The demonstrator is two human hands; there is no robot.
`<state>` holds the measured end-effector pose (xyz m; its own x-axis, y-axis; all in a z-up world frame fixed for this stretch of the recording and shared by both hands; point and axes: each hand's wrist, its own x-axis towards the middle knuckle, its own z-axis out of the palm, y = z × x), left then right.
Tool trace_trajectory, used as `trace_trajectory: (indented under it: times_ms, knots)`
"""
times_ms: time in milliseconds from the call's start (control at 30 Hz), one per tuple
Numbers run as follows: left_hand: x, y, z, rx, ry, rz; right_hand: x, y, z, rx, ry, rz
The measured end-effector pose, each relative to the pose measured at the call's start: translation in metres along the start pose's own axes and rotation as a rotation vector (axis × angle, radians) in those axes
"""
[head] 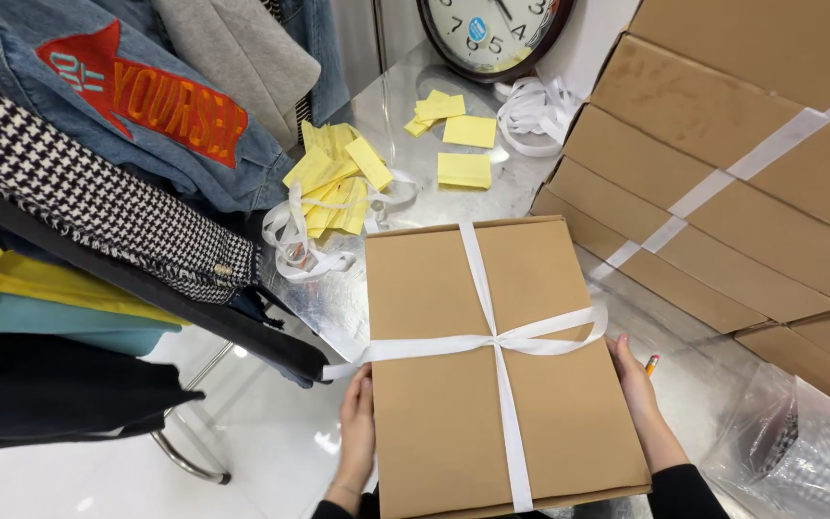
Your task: The person writes on a yellow sticky note attached to a cardboard box, then stacks it with other boxes. They open a new box, place a plastic-wrapped item inside, and close it. The person then wraps a white ribbon around the box, ties it into a bow, and attaches another yellow sticky note.
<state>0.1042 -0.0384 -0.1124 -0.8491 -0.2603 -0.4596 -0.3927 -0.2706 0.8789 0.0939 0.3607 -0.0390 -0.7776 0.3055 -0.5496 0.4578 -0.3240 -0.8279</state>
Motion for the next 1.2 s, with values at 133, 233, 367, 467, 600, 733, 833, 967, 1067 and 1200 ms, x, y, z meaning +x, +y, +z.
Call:
trace_trajectory:
  times_ms: [133, 233, 367, 467, 600, 733, 833, 967, 1067, 1200]
  knots:
    - [-0.038, 0.056, 0.026, -0.029, 0.075, -0.091, 0.006, 0.009, -0.006, 0.103, -0.026, 0.034]
    - [-0.044, 0.094, 0.040, -0.059, 0.075, -0.138, 0.034, 0.013, -0.024, 0.090, 0.011, 0.008]
    - [-0.056, 0.130, 0.052, -0.045, 0.056, -0.227, 0.022, -0.012, -0.013, -0.068, 0.135, 0.015]
    - [-0.042, 0.112, 0.042, 0.014, 0.045, -0.209, -0.033, -0.058, 0.047, 0.103, 0.005, 0.060]
    - [-0.052, 0.139, 0.053, 0.018, 0.051, -0.217, 0.029, -0.005, -0.010, 0.131, -0.036, 0.179]
    - [-0.063, 0.167, 0.066, -0.121, 0.114, -0.279, 0.024, -0.014, -0.013, -0.035, 0.039, 0.103]
    - [-0.063, 0.164, 0.067, -0.153, 0.157, -0.297, 0.015, -0.023, -0.008, -0.195, 0.181, 0.108]
    - [-0.061, 0.150, 0.058, -0.080, 0.199, -0.305, 0.030, -0.010, -0.015, -0.030, 0.040, 0.114]
    - [-0.048, 0.122, 0.045, -0.043, 0.196, -0.197, 0.010, -0.024, 0.010, 0.022, 0.034, 0.106]
    - [-0.032, 0.093, 0.030, -0.067, 0.195, -0.179, 0.016, -0.002, 0.003, -0.001, 0.095, 0.124]
